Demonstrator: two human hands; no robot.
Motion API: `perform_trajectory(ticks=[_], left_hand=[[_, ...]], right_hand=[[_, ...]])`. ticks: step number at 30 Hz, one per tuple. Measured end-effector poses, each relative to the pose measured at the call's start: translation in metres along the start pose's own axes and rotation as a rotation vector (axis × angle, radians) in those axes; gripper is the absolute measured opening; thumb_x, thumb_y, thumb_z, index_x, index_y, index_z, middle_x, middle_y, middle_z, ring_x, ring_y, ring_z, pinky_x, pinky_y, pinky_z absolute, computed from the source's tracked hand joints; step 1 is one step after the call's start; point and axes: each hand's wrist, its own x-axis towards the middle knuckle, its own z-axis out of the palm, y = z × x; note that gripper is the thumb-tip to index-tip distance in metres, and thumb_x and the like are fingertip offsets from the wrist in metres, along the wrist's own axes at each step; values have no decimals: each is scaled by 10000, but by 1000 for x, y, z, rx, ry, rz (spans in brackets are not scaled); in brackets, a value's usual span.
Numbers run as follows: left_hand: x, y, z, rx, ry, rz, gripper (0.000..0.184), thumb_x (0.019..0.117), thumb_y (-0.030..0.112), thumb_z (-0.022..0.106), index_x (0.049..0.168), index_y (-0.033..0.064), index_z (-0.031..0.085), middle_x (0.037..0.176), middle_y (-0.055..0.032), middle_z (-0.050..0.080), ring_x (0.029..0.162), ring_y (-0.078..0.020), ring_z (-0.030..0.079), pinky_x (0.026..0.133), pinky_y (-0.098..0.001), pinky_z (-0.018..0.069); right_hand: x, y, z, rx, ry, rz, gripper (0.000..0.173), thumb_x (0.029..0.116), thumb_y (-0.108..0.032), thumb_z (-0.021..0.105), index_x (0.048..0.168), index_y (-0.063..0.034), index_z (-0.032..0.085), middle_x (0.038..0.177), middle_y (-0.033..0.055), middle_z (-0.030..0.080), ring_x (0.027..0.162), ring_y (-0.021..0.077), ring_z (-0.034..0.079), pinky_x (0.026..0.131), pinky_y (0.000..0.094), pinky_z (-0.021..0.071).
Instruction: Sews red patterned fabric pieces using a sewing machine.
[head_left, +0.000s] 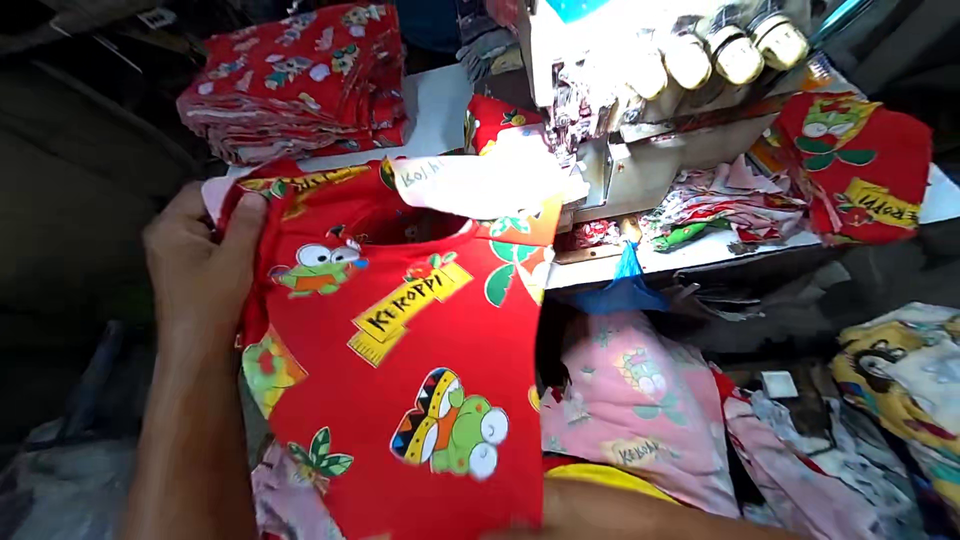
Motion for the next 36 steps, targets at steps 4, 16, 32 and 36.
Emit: perform_trajectory(ticks=[4,16,32,36], left_hand=[[1,-29,51,233,-219,7,418,1057,223,579,1319,-101,552,1169,-376,614,1086,-538,609,936,-719,444],[-58,57,178,-98,256,473,407,909,156,721,1262,30,561,1337,-161,515,1317,-269,473,1091,-386,413],[1,106,121,-32,-119,674,274,1061,169,530,1049,-44,702,964,-169,695,865,-239,669,790,-386,525],[-88,125,128,225,-239,888,184,996,151,600,953,45,745,740,-105,631,558,-246,594,468,-366,460]], right_hand=[[-23,109,-48,-713,272,418,299,1005,-117,592,1278,-17,665,1159,223,697,1062,394,694,897,571,567],[60,35,-151,22,880,28,307,999,-109,643,1289,-7,639,1114,77,699,922,85,666,807,266,564],[34,45,-116,45,936,-11,159,1071,-138,507,1144,-46,614,877,24,666,794,69,673,734,241,584],[19,40,-111,-48,948,-5,206,1063,-139,519,1156,-10,649,914,11,699,830,24,666,761,194,557]])
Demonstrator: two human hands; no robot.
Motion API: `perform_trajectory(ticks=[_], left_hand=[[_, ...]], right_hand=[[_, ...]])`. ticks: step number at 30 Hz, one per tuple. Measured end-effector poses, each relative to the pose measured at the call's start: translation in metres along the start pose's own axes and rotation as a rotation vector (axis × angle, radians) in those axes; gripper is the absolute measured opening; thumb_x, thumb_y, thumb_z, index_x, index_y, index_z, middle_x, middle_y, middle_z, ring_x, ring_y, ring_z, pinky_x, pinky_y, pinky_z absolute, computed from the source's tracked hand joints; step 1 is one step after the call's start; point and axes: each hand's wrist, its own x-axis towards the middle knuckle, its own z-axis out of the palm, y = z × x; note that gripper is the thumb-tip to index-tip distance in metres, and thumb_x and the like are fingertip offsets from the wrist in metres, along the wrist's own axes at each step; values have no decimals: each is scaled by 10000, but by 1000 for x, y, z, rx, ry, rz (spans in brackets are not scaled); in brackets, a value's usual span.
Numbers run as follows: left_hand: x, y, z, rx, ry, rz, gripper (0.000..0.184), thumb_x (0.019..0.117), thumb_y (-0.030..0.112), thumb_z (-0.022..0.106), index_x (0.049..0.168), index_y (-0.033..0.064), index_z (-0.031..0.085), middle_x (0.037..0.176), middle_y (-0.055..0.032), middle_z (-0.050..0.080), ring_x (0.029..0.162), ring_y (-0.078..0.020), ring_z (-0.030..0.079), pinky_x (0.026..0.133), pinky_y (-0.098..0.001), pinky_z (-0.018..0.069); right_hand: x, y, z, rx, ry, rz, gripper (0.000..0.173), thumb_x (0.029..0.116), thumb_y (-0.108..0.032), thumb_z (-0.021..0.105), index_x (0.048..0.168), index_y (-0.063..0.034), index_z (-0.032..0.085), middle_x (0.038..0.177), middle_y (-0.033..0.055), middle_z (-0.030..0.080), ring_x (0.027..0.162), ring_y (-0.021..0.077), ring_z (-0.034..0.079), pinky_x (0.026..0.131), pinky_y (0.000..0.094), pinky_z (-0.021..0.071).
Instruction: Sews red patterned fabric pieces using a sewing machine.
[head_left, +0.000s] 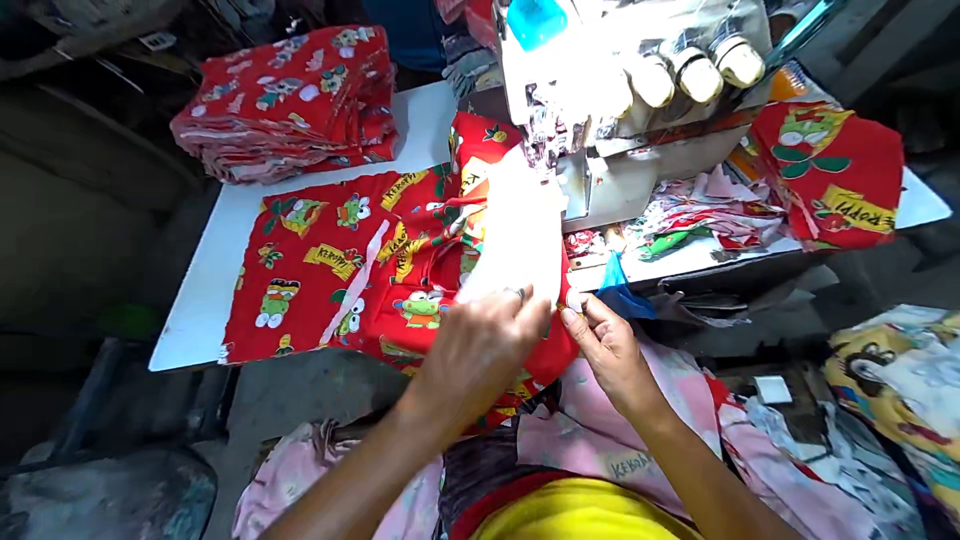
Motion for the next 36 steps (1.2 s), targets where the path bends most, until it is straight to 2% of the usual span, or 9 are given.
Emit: perform_trajectory(ticks=[8,16,20,21,23,26,29,33,36], left_hand=[[25,10,13,93,40,-205,203,1000,151,593,1031,54,768,747,-95,618,569,-209,562,476,-298,407],[69,0,10,117,-6,-274,176,997,136,608,1060,42,743,658,-71,555,532,-203,518,477,-311,361],[77,0,17,172,25,-298,219,988,153,650,1159,48,738,723,-98,615,583,-257,573,503,-367,387],[75,0,20,197,47,-288,241,979,152,660,1190,58,731,790,-111,650,651,-281,594,548,-391,406],[64,-1,28,157,95,-268,341,965,114,659,1303,72,690,1089,-162,693,976,-356,620,819,-482,453],[39,-13,49,86,149,-209,546,939,120,672,1467,80,538,1468,-177,533,1354,-351,496,1120,-463,383],[25,-26,67,111,228,-216,541,934,103,697,1443,7,542,1416,-208,565,1325,-358,527,1123,-443,400],[29,-33,64,23,338,-214,363,979,88,658,1338,43,671,1358,-157,642,1275,-285,597,1096,-415,443],[30,-39,54,-176,412,-126,221,1010,114,615,1153,24,757,1290,-148,696,1281,-269,614,1157,-437,410]], right_hand=[[23,-12,-3,-25,11,-53,191,1041,-153,563,1098,-15,683,842,-38,684,744,-47,615,691,111,507],[57,-18,-1,27,29,-80,193,1019,-87,596,1185,-30,676,922,-5,730,771,2,686,723,161,582],[67,-24,-1,-19,97,-117,202,975,-46,641,1168,-17,694,1027,19,717,870,9,684,787,165,578],[69,-25,-2,-34,105,-136,175,973,-51,650,1135,-17,707,1021,24,695,872,18,676,782,169,579],[72,-25,-3,-53,110,-160,142,984,-79,655,1098,-16,713,1022,34,673,875,27,662,772,170,574],[71,-25,-4,-11,105,-135,135,1017,-127,626,1113,-46,676,972,15,700,798,24,665,692,171,557],[69,-25,-5,58,85,-114,133,1011,-98,623,1130,-51,660,890,17,695,715,36,648,626,173,538],[67,-25,-6,99,60,-111,222,999,-50,624,1216,-22,664,976,40,717,791,58,683,701,193,580],[65,-26,-7,70,84,-98,174,1012,-84,621,1159,-36,701,981,21,720,792,37,677,696,180,569]])
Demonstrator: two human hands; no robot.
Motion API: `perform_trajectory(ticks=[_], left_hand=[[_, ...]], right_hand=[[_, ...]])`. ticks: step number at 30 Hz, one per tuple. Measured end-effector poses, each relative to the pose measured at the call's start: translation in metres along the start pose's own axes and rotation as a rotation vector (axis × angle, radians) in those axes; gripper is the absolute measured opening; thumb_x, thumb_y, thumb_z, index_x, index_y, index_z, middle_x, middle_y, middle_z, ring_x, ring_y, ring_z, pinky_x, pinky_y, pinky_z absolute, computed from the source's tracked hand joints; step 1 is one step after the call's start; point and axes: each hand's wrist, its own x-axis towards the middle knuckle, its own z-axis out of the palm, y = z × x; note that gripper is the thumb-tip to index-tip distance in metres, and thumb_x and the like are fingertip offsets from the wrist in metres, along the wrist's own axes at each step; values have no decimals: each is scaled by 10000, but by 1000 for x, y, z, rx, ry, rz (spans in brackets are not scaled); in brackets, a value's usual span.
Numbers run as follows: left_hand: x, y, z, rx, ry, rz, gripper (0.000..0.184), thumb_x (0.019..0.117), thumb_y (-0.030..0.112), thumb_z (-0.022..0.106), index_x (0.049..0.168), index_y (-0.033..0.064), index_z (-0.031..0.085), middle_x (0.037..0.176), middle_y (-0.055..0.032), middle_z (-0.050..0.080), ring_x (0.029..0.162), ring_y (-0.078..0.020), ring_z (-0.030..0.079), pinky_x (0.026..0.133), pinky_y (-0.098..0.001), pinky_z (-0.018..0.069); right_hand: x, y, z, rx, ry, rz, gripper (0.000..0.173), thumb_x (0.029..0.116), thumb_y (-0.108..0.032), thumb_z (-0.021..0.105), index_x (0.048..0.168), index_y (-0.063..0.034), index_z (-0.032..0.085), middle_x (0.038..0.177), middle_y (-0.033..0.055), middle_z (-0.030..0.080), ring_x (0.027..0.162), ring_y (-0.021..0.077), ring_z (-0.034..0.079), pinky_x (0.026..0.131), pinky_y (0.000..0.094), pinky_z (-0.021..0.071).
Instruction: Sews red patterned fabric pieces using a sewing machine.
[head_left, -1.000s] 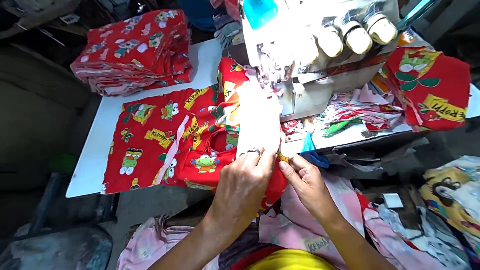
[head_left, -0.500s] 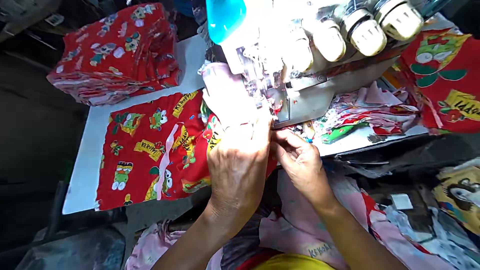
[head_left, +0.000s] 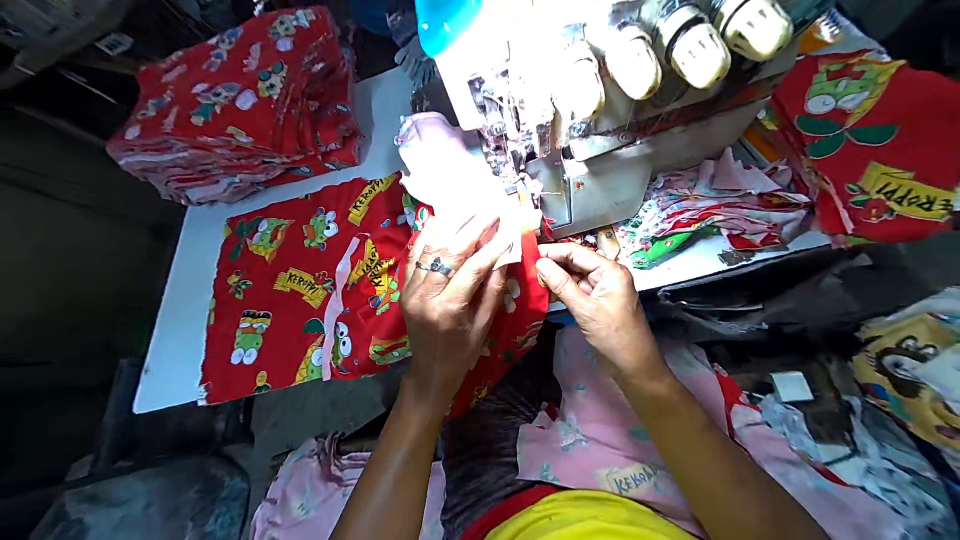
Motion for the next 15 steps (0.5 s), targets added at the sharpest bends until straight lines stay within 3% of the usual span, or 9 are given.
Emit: perform_trajectory(ticks=[2,3,4,6,8,10,11,13,15], left_hand=[[2,-2,-8,-61,13,104,163,1008,121,616,1026,10,734,1152,-152,746,1162,-241,685,1114,-410,453],[3,-2,-10,-65,18,160,141,1000,124,631,998,23,730,1054,-137,761,1041,-207,714,1019,-358,505],[4,-3,-10,-52,22,204,125,987,122,651,982,34,741,965,-124,764,938,-185,724,941,-325,533],[2,-2,-8,22,-5,216,113,977,118,674,1018,50,754,934,-116,761,872,-190,710,886,-323,520],[1,0,-2,111,-49,154,188,965,110,693,1131,35,740,1026,-141,739,931,-259,665,876,-363,493],[-1,3,3,184,-111,69,350,966,79,664,1312,35,666,1270,-157,680,1150,-300,635,991,-380,480],[-2,4,5,185,-118,40,377,973,65,650,1350,40,651,1339,-158,650,1213,-301,614,1033,-386,467],[-3,7,6,164,-80,26,317,975,65,655,1288,62,705,1322,-151,656,1210,-297,609,1025,-405,468],[-7,9,6,134,-26,54,192,967,89,692,1142,81,769,1240,-137,687,1149,-291,612,978,-422,463]], right_hand=[[-1,0,-1,0,5,19,155,1020,-103,613,1135,-46,701,953,15,712,776,34,668,686,178,561],[-1,1,-1,3,7,24,146,1024,-113,608,1125,-50,694,934,14,705,762,35,663,676,179,559],[-1,1,-1,1,11,31,145,1030,-127,603,1121,-55,689,922,13,700,748,35,659,665,181,556],[-2,2,0,-2,14,28,146,1038,-131,588,1124,-53,676,914,15,695,730,34,650,645,181,548],[-3,1,1,10,14,25,145,1027,-103,602,1137,-44,675,930,23,702,748,40,659,658,183,553],[-4,-2,1,30,3,32,164,1012,-77,617,1160,-41,676,963,36,705,786,58,671,690,196,565],[-5,-3,1,38,-5,37,182,1003,-69,626,1176,-39,677,984,42,710,806,65,681,707,203,575],[-7,-6,0,58,-18,52,220,984,-47,645,1200,-31,680,999,50,717,815,70,688,712,206,579],[-10,-7,-2,81,-19,66,216,970,-33,660,1182,-24,696,992,59,724,793,79,690,694,213,582]])
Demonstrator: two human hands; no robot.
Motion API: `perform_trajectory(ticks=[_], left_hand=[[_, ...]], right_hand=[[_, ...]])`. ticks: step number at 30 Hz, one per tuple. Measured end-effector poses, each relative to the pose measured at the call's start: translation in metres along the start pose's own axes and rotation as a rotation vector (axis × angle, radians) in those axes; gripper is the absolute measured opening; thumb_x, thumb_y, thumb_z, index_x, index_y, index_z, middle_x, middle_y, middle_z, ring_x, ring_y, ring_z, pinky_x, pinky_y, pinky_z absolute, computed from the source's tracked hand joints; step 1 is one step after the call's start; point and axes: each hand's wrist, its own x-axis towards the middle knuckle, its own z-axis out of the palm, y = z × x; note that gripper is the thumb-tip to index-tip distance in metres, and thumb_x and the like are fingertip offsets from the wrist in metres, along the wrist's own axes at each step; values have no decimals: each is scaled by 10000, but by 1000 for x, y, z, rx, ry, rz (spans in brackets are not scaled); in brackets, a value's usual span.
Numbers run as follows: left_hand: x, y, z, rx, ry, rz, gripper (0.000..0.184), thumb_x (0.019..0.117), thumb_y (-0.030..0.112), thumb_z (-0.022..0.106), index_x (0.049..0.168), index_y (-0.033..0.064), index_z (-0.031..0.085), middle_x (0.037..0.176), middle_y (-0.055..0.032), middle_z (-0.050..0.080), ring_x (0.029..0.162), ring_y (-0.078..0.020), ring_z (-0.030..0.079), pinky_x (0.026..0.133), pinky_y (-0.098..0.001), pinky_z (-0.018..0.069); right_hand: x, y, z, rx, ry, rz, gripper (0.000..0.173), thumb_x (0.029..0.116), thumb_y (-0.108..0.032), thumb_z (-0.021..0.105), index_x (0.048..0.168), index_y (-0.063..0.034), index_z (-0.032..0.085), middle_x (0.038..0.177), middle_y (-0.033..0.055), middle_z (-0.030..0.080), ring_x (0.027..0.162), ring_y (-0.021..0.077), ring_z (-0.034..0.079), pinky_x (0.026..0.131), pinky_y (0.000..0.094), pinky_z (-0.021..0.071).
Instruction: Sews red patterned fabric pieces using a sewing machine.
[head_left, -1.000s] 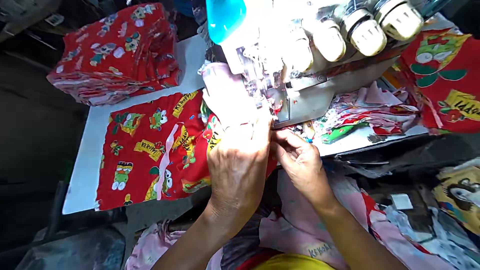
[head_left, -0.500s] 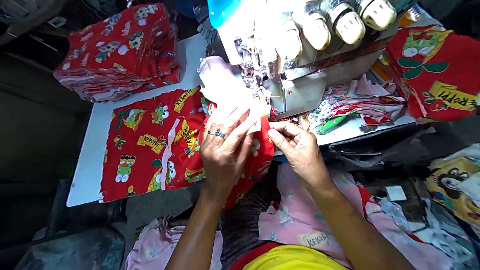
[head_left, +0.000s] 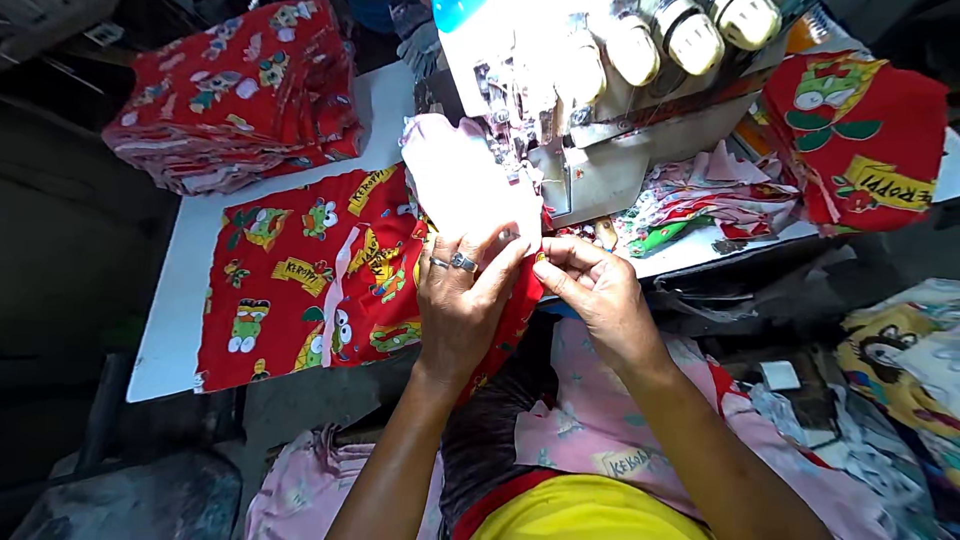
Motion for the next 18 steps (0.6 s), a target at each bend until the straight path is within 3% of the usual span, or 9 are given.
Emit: perform_trajectory(ticks=[2,6,11,18], left_hand=[[-3,1,-1,-27,42,34,135,949,90,719,1060,93,794,1144,-123,714,1084,-273,625,931,-402,468],[-6,2,-4,-65,55,74,106,928,90,744,1017,76,800,981,-120,717,957,-251,640,869,-369,489],[-7,7,-10,-52,19,91,80,919,86,747,978,79,801,933,-103,727,882,-234,641,827,-361,477],[-11,3,-15,-35,-56,101,122,930,100,727,1009,124,817,961,-81,736,901,-240,645,794,-368,477]], right_hand=[[-3,1,-1,8,1,-10,160,975,-42,661,1127,-22,705,961,59,715,769,82,685,674,211,585],[-7,1,-2,33,1,-2,109,985,-60,656,1078,-14,688,925,68,699,731,109,699,663,240,617],[-9,3,-3,61,5,32,146,976,-10,648,1109,12,704,912,79,729,730,124,725,697,268,636],[-8,5,-5,66,-12,-3,132,983,-25,646,1091,12,712,877,69,733,726,112,719,704,259,628]])
